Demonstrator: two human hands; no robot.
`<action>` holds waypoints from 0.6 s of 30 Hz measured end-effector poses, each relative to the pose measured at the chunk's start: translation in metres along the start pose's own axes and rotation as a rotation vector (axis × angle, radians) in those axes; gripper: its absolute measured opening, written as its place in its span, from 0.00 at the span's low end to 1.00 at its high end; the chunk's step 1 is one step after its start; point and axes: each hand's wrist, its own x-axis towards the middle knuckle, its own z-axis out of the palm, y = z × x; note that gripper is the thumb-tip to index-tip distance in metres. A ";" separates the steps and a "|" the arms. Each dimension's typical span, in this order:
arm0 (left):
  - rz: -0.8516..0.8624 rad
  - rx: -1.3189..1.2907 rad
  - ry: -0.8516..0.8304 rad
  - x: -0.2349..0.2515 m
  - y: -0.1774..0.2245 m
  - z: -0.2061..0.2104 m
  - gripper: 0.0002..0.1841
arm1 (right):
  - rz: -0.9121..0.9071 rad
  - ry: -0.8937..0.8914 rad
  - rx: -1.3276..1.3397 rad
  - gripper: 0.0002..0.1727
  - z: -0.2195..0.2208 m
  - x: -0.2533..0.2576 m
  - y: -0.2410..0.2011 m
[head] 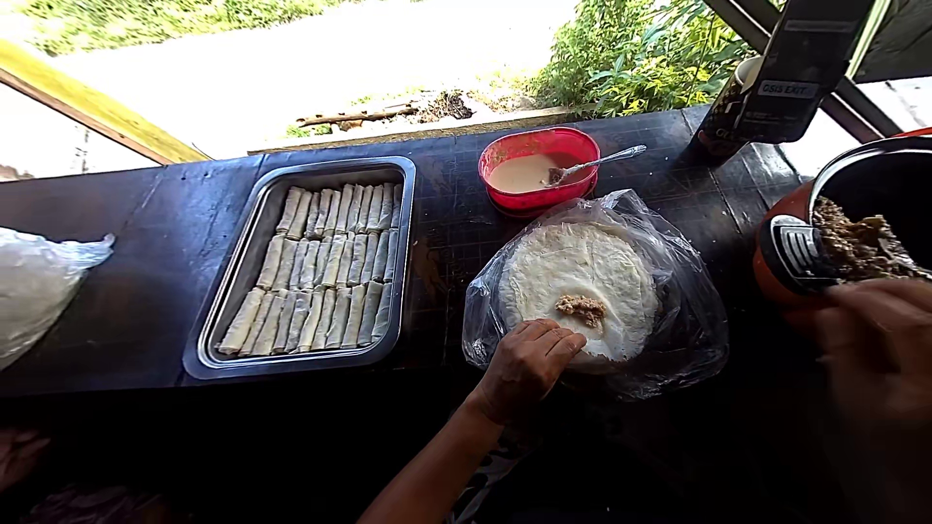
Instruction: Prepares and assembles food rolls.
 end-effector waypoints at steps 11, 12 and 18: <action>-0.109 -0.095 -0.048 0.010 0.003 -0.014 0.12 | -0.137 -0.036 0.527 0.14 0.099 -0.006 -0.087; -0.130 -0.089 -0.043 0.018 -0.001 -0.014 0.12 | -0.098 -0.058 0.543 0.14 0.100 0.003 -0.088; -0.188 -0.022 -0.094 0.062 -0.043 0.001 0.09 | 0.146 -0.256 0.587 0.18 0.122 0.057 -0.091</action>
